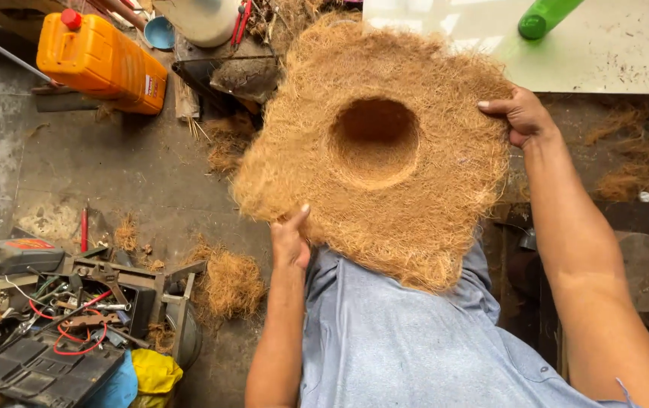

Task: The person uses a green glass bottle to press and shape a circular hole in a square mat of brown fibrous material held on their lap. They repeatedly roll and press the bottle into the fibers to smooth and compact the edges of the hole.

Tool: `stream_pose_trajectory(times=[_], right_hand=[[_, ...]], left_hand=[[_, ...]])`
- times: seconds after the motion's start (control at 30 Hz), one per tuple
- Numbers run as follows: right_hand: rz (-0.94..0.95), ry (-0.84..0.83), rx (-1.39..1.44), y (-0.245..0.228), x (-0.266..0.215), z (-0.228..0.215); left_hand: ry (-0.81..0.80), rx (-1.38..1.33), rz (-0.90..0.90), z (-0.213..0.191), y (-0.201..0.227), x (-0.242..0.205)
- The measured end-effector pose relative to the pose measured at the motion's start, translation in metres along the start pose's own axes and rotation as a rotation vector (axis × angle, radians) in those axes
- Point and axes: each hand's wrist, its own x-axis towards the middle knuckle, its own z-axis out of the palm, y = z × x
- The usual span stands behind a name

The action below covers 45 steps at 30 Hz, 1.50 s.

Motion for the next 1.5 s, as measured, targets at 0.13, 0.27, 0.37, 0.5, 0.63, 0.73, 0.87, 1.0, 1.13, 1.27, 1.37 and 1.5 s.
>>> stream_pose_trajectory(times=[0.13,0.27,0.37,0.5,0.63,0.73,0.87,1.0,1.13,1.27,1.37,1.5], right_hand=[[0.020,0.016,0.040,0.004,-0.006,0.010],[-0.009,0.045,0.137,0.014,-0.057,0.031],[0.004,0.073,0.185,-0.013,-0.129,0.079],[0.076,0.067,0.280,0.048,-0.177,0.084],[0.151,0.032,0.273,0.070,-0.202,0.073],[0.143,0.087,0.230,0.085,-0.218,0.057],[0.183,0.093,0.231,0.073,-0.223,0.052],[0.235,0.145,0.215,0.062,-0.229,0.043],[0.170,0.187,0.130,0.060,-0.234,0.040],[0.023,0.077,-0.028,0.091,-0.221,0.031],[-0.021,0.097,-0.072,0.094,-0.220,0.022],[-0.012,0.175,-0.019,0.089,-0.229,0.026]], left_hand=[[0.012,-0.007,0.039,-0.012,0.001,0.052],[0.016,0.051,0.169,-0.015,0.052,0.083],[-0.124,0.100,0.228,-0.019,0.086,0.152],[-0.367,0.201,0.252,0.008,0.137,0.199],[-0.526,0.325,0.249,0.013,0.126,0.282],[-0.518,0.376,0.278,0.027,0.126,0.272],[-0.405,0.622,0.420,0.029,0.143,0.254],[0.289,1.283,0.802,0.069,0.178,0.132],[0.233,1.054,1.455,0.094,0.130,0.025],[-0.576,1.101,1.446,0.121,0.013,-0.016],[-0.776,1.568,1.281,0.125,-0.035,-0.017],[-0.862,1.657,1.095,0.116,-0.048,-0.012]])
